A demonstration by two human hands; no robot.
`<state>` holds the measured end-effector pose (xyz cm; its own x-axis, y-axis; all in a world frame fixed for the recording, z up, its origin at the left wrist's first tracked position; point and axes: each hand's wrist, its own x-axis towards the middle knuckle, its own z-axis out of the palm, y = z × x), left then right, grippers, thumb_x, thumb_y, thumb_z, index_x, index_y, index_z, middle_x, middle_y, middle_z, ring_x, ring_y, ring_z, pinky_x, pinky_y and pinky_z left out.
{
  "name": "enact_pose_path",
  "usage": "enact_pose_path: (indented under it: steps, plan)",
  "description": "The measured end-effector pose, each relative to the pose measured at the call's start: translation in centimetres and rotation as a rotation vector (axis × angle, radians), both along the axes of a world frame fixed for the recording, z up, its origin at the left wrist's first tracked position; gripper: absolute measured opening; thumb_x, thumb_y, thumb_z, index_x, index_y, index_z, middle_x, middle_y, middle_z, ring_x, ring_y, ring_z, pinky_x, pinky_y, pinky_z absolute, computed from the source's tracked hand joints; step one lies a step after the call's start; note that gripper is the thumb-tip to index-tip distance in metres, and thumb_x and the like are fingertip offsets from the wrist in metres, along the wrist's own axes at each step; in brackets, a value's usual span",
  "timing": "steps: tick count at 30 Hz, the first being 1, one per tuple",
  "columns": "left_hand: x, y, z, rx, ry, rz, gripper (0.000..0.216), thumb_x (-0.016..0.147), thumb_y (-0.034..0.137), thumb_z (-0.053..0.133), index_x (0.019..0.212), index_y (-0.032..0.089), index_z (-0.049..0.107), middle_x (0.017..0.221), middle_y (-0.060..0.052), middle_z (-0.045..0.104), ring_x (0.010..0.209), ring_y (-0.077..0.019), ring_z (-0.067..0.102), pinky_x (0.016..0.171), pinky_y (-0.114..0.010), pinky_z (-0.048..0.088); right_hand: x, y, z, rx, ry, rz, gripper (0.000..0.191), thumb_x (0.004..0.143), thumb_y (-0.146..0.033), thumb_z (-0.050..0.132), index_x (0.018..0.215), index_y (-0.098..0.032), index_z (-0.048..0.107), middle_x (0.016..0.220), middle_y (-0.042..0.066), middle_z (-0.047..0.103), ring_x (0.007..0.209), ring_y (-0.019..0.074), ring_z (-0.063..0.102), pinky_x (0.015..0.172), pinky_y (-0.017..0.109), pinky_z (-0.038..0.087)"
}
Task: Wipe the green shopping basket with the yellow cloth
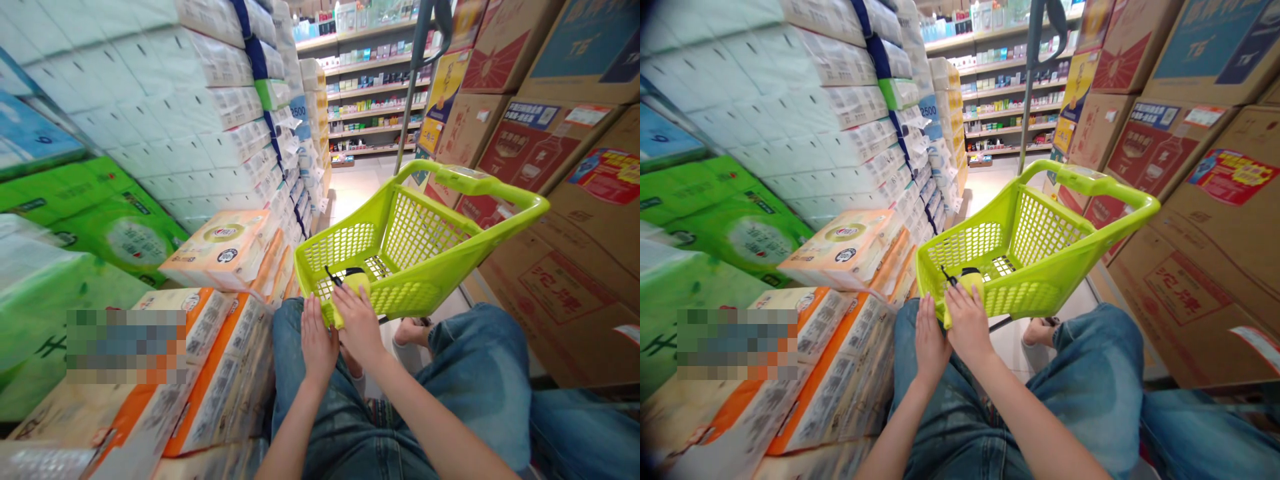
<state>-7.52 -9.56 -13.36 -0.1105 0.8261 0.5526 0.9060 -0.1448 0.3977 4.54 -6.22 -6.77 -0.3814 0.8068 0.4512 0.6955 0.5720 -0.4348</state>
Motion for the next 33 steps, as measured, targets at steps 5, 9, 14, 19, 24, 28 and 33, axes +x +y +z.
enact_pose_path:
  steps: [5, 9, 14, 19, 24, 28, 33]
  plan:
    - [-0.3, 0.0, -0.3, -0.009, 0.043, 0.004, 0.074, 0.089, 0.010, 0.042, 0.156, 0.018, 0.012, 0.156, -0.016, 0.036, 0.149, -0.0264, 0.024, 0.117, -0.052, 0.033, -0.9, -0.7, -0.7, 0.021, -0.050, 0.157, 0.068, 0.073, -0.002, 0.048, 0.139, -0.017, 0.051, 0.147, 0.008, 0.051, 0.143, 0.0215, 0.037, 0.122, 0.048, 0.017]
    - [-0.2, 0.1, -0.1, 0.012, 0.039, -0.002, 0.075, 0.089, 0.012, 0.045, 0.156, 0.014, 0.010, 0.156, -0.019, 0.035, 0.149, -0.0289, 0.023, 0.117, -0.053, 0.032, 5.0, 0.7, -0.5, 0.056, -0.085, 0.084, 0.071, 0.072, -0.002, 0.045, 0.140, -0.022, 0.051, 0.149, 0.005, 0.049, 0.143, 0.0209, 0.037, 0.123, 0.049, 0.012]
    - [0.0, 0.1, -0.1, 0.011, 0.027, 0.000, 0.073, 0.090, 0.012, 0.044, 0.156, 0.014, 0.011, 0.157, -0.018, 0.035, 0.150, -0.0273, 0.021, 0.118, -0.052, 0.030, 11.5, 2.9, -0.1, 0.137, -0.064, -0.195, 0.075, 0.067, -0.001, 0.044, 0.137, -0.024, 0.054, 0.146, 0.003, 0.053, 0.141, 0.0226, 0.041, 0.123, 0.051, 0.012]
    - [0.2, 0.2, -0.1, 0.011, 0.005, 0.010, 0.073, 0.091, 0.014, 0.044, 0.156, 0.014, 0.011, 0.157, -0.018, 0.033, 0.150, -0.0272, 0.020, 0.117, -0.052, 0.031, 7.8, 2.3, 0.2, 0.084, -0.004, -0.250, 0.071, 0.065, 0.000, 0.046, 0.133, -0.018, 0.057, 0.142, 0.006, 0.057, 0.139, 0.0248, 0.043, 0.122, 0.052, 0.016]
    - [0.0, 0.0, -0.2, 0.007, 0.020, 0.005, 0.072, 0.090, 0.011, 0.041, 0.156, 0.016, 0.011, 0.157, -0.017, 0.034, 0.150, -0.0265, 0.022, 0.118, -0.050, 0.031, -0.4, -0.4, -0.2, -0.017, -0.001, 0.019, 0.066, 0.071, 0.000, 0.047, 0.135, -0.015, 0.056, 0.144, 0.007, 0.055, 0.140, 0.0233, 0.041, 0.122, 0.048, 0.018]
    - [-0.1, -0.1, -0.2, -0.017, 0.012, 0.008, 0.073, 0.089, 0.010, 0.041, 0.156, 0.017, 0.013, 0.157, -0.015, 0.035, 0.149, -0.0251, 0.023, 0.119, -0.049, 0.030, -1.4, -0.6, -0.4, -0.017, -0.006, 0.141, 0.066, 0.072, -0.001, 0.048, 0.135, -0.018, 0.055, 0.144, 0.006, 0.055, 0.140, 0.0209, 0.042, 0.123, 0.048, 0.013]
    - [0.1, 0.0, 0.0, -0.012, -0.002, -0.012, 0.076, 0.087, 0.013, 0.047, 0.155, 0.014, 0.013, 0.158, -0.017, 0.032, 0.150, -0.0271, 0.020, 0.118, -0.052, 0.030, 4.7, 1.5, 0.1, 0.025, -0.046, 0.108, 0.073, 0.066, 0.000, 0.045, 0.135, -0.023, 0.055, 0.145, 0.003, 0.054, 0.139, 0.0201, 0.043, 0.123, 0.049, 0.007]
